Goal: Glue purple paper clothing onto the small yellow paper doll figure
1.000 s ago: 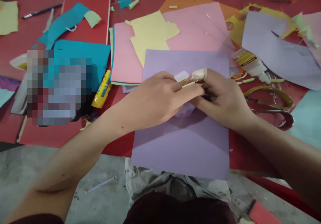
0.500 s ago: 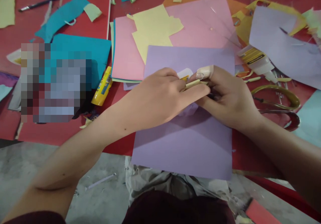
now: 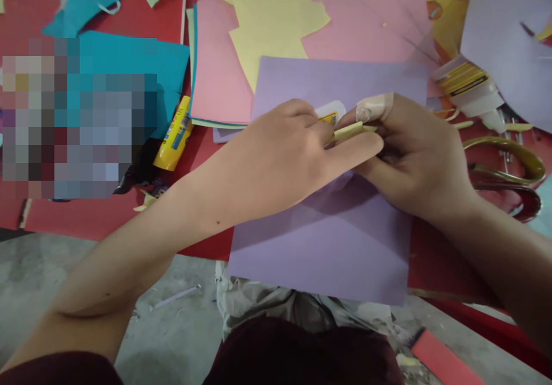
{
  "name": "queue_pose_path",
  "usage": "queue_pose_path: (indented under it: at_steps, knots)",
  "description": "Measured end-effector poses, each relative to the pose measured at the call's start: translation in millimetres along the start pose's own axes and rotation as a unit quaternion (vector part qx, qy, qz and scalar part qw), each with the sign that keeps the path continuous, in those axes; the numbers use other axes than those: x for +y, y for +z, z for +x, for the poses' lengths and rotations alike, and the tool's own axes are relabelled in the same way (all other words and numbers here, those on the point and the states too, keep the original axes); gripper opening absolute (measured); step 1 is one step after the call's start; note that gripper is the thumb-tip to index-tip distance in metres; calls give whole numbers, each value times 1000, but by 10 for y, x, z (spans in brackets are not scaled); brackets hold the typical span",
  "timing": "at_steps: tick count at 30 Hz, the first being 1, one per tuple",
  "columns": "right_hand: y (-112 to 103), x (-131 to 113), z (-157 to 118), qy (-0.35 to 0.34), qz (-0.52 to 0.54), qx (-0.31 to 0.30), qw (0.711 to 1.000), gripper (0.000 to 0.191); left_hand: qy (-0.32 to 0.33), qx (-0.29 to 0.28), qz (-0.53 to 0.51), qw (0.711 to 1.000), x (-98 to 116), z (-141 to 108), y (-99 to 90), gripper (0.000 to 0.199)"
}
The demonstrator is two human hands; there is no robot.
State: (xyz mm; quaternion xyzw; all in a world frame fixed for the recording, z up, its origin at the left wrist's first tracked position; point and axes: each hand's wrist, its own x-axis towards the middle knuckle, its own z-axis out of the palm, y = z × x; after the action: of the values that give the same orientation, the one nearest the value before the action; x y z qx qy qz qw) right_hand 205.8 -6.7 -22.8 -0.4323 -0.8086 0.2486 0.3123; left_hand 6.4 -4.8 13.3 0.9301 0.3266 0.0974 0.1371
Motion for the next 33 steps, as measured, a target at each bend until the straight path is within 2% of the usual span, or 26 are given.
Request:
queue_pose_path:
  at_steps: [6, 10, 13, 16, 20, 26, 33]
  knots:
    - [10, 20, -1, -1, -7, 4, 1000, 14, -4, 3, -12, 1000, -6, 14, -3, 30]
    - [22, 21, 11, -7, 6, 2, 1000, 5, 26, 45, -29, 998, -71, -12, 65, 29]
    - [25, 15, 24, -5, 29, -11, 1000, 11, 63, 66, -17, 996, -131, -33, 124, 29]
    - [24, 14, 34, -15, 60, -6, 998, 16, 69, 72, -66, 993, -159, -35, 143, 30]
    - [16, 2, 38, 14, 126, -7, 992, 20, 41, 76, -186, 979, -148, -30, 121, 35]
    - [14, -17, 64, 76, 263, 10, 962, 24, -45, 105, -315, 942, -144, -54, 114, 38]
    - [22, 8, 110, 89, 415, -10, 906, 25, -109, 132, -396, 902, -133, -63, 122, 36]
